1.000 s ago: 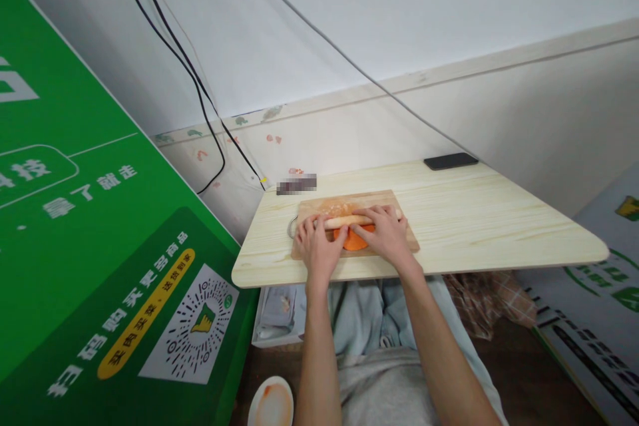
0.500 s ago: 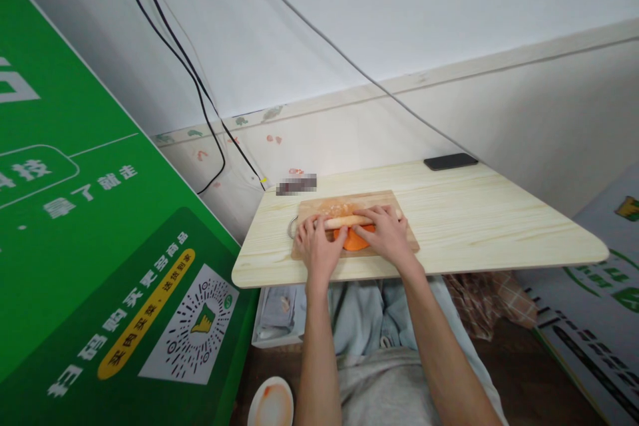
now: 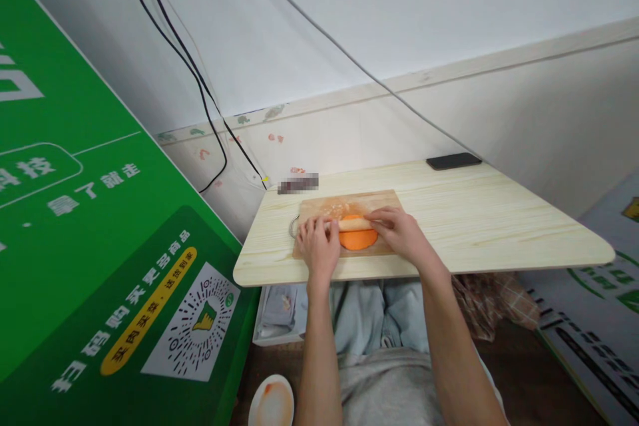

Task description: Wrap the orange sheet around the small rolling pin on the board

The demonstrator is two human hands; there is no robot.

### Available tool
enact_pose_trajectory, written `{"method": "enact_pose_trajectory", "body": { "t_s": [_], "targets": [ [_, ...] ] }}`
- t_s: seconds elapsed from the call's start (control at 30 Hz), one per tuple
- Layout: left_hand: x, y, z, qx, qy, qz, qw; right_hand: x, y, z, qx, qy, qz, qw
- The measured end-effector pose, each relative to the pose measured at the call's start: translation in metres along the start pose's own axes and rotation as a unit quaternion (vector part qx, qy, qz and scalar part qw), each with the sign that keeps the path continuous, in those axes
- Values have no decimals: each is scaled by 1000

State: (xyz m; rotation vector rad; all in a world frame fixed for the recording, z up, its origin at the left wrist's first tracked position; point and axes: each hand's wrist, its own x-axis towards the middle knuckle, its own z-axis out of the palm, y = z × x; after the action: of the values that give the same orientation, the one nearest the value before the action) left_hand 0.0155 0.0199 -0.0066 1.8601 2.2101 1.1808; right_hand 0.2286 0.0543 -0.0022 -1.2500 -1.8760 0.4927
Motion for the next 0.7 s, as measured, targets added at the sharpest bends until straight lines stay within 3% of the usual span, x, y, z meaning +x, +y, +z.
{"method": "enact_pose_trajectory", "body": {
  "t_s": [0.27, 0.47, 0.6, 0.7],
  "targets": [
    [1, -2, 1, -30, 17, 1, 999, -4, -7, -13, 114, -17, -4, 993],
    [2, -4, 1, -40, 9, 2, 999, -6, -10, -16, 130, -16, 5, 991],
    [1, -6, 2, -44, 17, 5, 999, -4, 0, -9, 126, 9, 25, 992],
    [0, -7, 3, -37, 17, 15, 999, 1, 9, -1, 88, 63, 37, 993]
  ]
}}
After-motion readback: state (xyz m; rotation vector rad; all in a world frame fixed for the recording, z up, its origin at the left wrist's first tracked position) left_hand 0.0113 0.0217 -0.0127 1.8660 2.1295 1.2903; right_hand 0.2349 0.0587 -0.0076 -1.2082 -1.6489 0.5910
